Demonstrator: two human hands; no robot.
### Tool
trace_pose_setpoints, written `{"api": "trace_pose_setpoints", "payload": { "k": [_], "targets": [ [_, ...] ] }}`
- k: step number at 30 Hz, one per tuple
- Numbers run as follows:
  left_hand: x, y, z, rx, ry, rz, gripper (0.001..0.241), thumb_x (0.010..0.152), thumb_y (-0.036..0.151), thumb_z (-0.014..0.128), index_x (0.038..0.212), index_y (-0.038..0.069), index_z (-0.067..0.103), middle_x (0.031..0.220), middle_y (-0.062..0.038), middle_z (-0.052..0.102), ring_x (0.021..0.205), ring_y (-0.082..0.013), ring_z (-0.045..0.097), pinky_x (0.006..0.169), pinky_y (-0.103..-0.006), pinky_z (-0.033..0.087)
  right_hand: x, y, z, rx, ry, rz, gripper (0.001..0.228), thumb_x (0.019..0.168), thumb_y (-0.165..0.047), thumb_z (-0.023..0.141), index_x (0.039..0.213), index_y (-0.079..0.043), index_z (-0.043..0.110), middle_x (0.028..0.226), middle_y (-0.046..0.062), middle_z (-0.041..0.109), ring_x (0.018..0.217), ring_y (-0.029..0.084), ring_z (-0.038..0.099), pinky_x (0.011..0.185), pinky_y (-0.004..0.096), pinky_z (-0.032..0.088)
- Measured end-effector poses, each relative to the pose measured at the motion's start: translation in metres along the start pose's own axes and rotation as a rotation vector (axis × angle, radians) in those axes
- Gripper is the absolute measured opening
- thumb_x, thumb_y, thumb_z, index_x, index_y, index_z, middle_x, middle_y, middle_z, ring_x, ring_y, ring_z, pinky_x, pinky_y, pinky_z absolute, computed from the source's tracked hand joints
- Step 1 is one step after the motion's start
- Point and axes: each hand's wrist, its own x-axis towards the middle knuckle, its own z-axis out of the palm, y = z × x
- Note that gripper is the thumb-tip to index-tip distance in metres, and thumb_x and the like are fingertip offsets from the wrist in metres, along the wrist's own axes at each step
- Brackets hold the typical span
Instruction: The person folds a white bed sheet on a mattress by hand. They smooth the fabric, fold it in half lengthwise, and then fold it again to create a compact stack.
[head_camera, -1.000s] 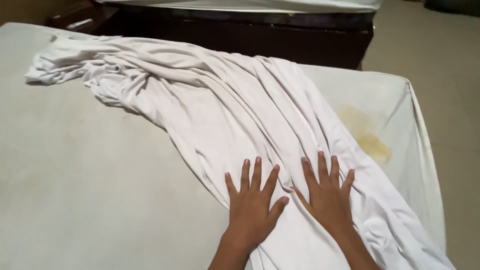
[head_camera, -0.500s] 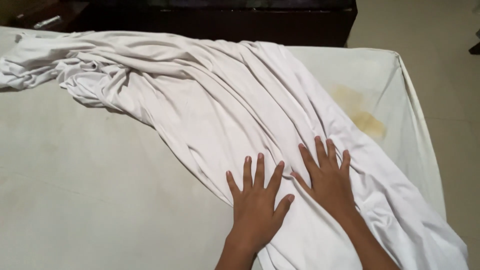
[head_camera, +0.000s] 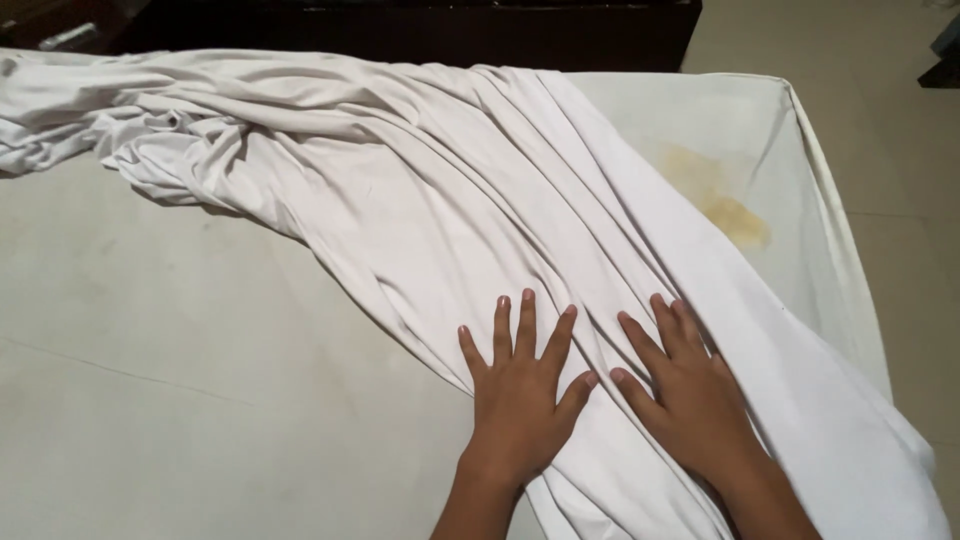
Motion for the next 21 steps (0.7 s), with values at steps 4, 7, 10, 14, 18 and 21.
{"api": "trace_pose_setpoints", "payload": {
  "k": [4, 7, 10, 14, 18, 21],
  "targets": [
    [-0.002, 0.0, 0.001, -0.011, 0.018, 0.038, 0.068, 0.098, 0.05, 0.053, 0.157, 0.021, 0.037, 0.167, -0.024, 0.013, 0.153, -0.045, 0.002, 0.109, -0.0753, -0.009, 0.004, -0.004, -0.004, -0.004, -0.035, 0.045, 0.067, 0.091, -0.047, 0.056, 0.154, -0.026, 0.048, 0.164, 0.016, 0.026, 0.152, 0.036, 0.02, 0.104, 0.052, 0.038],
    [-0.001, -0.001, 0.001, -0.048, -0.006, 0.048, 0.069, 0.098, 0.05, 0.053, 0.158, 0.02, 0.036, 0.166, -0.025, 0.012, 0.152, -0.0467, 0.0, 0.108, -0.0756, -0.01, 0.006, -0.005, -0.006, 0.001, -0.068, 0.074, 0.069, 0.09, -0.048, 0.057, 0.155, -0.026, 0.047, 0.169, 0.016, 0.024, 0.152, 0.036, 0.016, 0.108, 0.053, 0.033],
    [-0.001, -0.002, 0.007, -0.039, -0.029, 0.041, 0.069, 0.099, 0.051, 0.053, 0.157, 0.019, 0.036, 0.165, -0.025, 0.012, 0.156, -0.0487, 0.0, 0.106, -0.0769, -0.011, 0.003, -0.004, -0.003, -0.004, -0.029, 0.011, 0.068, 0.091, -0.046, 0.056, 0.155, -0.024, 0.047, 0.169, 0.017, 0.025, 0.152, 0.038, 0.017, 0.107, 0.054, 0.033],
    [0.003, -0.003, 0.011, -0.016, 0.053, 0.074, 0.07, 0.098, 0.052, 0.054, 0.157, 0.019, 0.038, 0.165, -0.026, 0.015, 0.154, -0.0476, 0.003, 0.107, -0.0771, -0.01, 0.007, -0.001, -0.003, -0.018, -0.02, 0.006, 0.069, 0.09, -0.045, 0.057, 0.154, -0.022, 0.047, 0.168, 0.019, 0.025, 0.154, 0.039, 0.018, 0.107, 0.053, 0.034],
    [0.002, 0.002, 0.007, -0.016, 0.006, 0.037, 0.069, 0.098, 0.051, 0.054, 0.157, 0.019, 0.036, 0.164, -0.026, 0.013, 0.155, -0.0498, 0.002, 0.106, -0.0773, -0.01, 0.002, -0.002, -0.003, 0.037, 0.01, -0.014, 0.064, 0.091, -0.044, 0.057, 0.149, -0.021, 0.048, 0.163, 0.02, 0.028, 0.152, 0.039, 0.021, 0.107, 0.051, 0.037],
    [0.0, 0.005, 0.006, -0.007, 0.01, 0.041, 0.07, 0.097, 0.05, 0.054, 0.157, 0.019, 0.035, 0.165, -0.026, 0.013, 0.151, -0.0475, 0.003, 0.107, -0.077, -0.009, 0.0, -0.003, -0.005, 0.03, 0.015, -0.016, 0.067, 0.092, -0.043, 0.057, 0.155, -0.022, 0.047, 0.163, 0.021, 0.027, 0.151, 0.038, 0.02, 0.108, 0.052, 0.035]
  ]
}}
